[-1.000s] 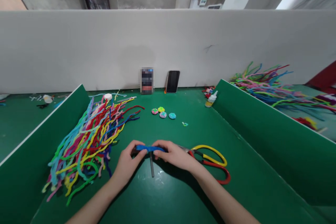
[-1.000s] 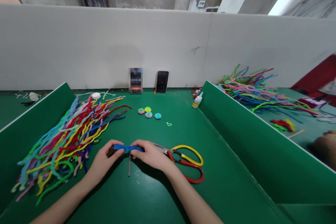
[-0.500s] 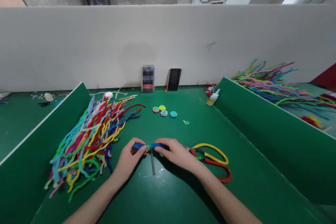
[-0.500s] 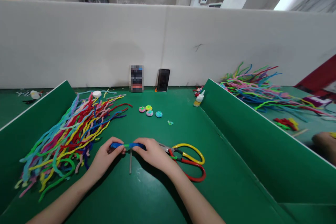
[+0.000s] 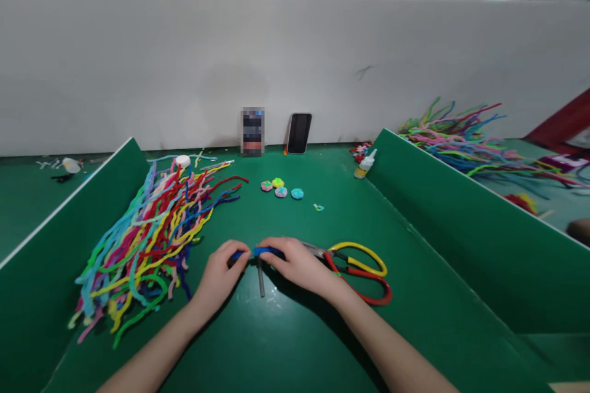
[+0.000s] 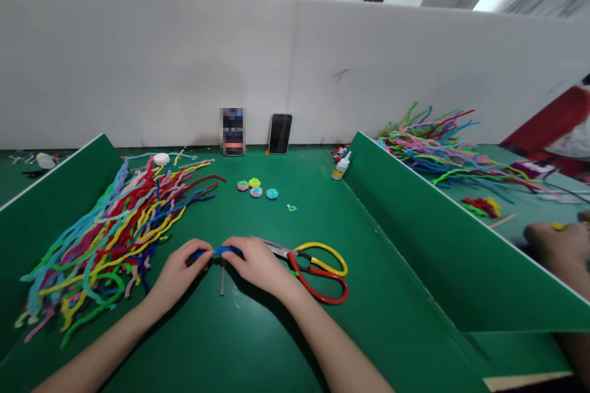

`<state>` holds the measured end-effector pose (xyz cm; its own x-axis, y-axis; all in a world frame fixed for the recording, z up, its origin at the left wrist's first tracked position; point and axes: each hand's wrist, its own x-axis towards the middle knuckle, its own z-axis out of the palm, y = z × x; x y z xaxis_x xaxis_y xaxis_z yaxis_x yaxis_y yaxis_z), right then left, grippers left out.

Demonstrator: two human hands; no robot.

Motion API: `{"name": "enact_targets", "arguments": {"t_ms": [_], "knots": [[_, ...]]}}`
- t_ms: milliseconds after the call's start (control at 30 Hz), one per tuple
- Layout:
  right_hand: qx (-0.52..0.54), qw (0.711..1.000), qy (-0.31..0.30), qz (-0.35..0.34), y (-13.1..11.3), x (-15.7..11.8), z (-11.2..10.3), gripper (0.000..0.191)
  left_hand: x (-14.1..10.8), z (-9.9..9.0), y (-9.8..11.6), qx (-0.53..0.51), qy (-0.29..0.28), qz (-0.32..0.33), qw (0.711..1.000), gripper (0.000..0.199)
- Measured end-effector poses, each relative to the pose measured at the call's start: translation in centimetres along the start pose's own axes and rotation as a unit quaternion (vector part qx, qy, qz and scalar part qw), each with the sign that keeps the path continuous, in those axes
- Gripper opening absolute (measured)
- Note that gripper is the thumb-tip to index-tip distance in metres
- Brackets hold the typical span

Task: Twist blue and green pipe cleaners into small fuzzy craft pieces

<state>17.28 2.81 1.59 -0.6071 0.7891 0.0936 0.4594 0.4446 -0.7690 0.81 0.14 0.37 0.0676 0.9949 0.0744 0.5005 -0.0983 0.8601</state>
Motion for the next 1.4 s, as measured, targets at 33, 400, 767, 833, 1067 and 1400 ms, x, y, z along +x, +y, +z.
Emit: {"name": "enact_targets", "arguments": {"t_ms": [33, 400, 767, 833, 1067, 1400], "knots": [[-0.008, 1.000, 0.000, 0.005, 0.1, 0.0, -0.1, 0.021, 0.0, 0.0, 0.0, 0.000, 0.004, 0.001, 1.000, 0.015], [-0.013, 1.000, 0.021, 0.000, 0.3, -0.1, 0.0, 0.020, 0.1, 0.0, -0.2, -0.012, -0.010, -0.017, 1.000, 0.012], [-0.025, 0.998, 0.050, 0.017, -0.1, 0.1, -0.1, 0.019, -0.1, 0.2, -0.1, -0.107, 0.005, -0.064, 0.992, 0.017], [-0.025, 0.998, 0.057, 0.020, -0.1, 0.1, -0.1, 0.018, -0.1, 0.2, -0.1, -0.127, 0.007, -0.064, 0.990, 0.017], [-0.038, 0.997, 0.060, 0.017, 0.0, 0.2, -0.2, 0.017, 0.3, 0.2, 0.3, -0.206, 0.047, -0.104, 0.972, 0.029], [0.023, 1.000, 0.018, 0.009, -0.2, 0.0, 0.6, 0.018, -0.4, 0.6, 0.2, -0.142, -0.046, -0.082, 0.985, 0.016]]}}
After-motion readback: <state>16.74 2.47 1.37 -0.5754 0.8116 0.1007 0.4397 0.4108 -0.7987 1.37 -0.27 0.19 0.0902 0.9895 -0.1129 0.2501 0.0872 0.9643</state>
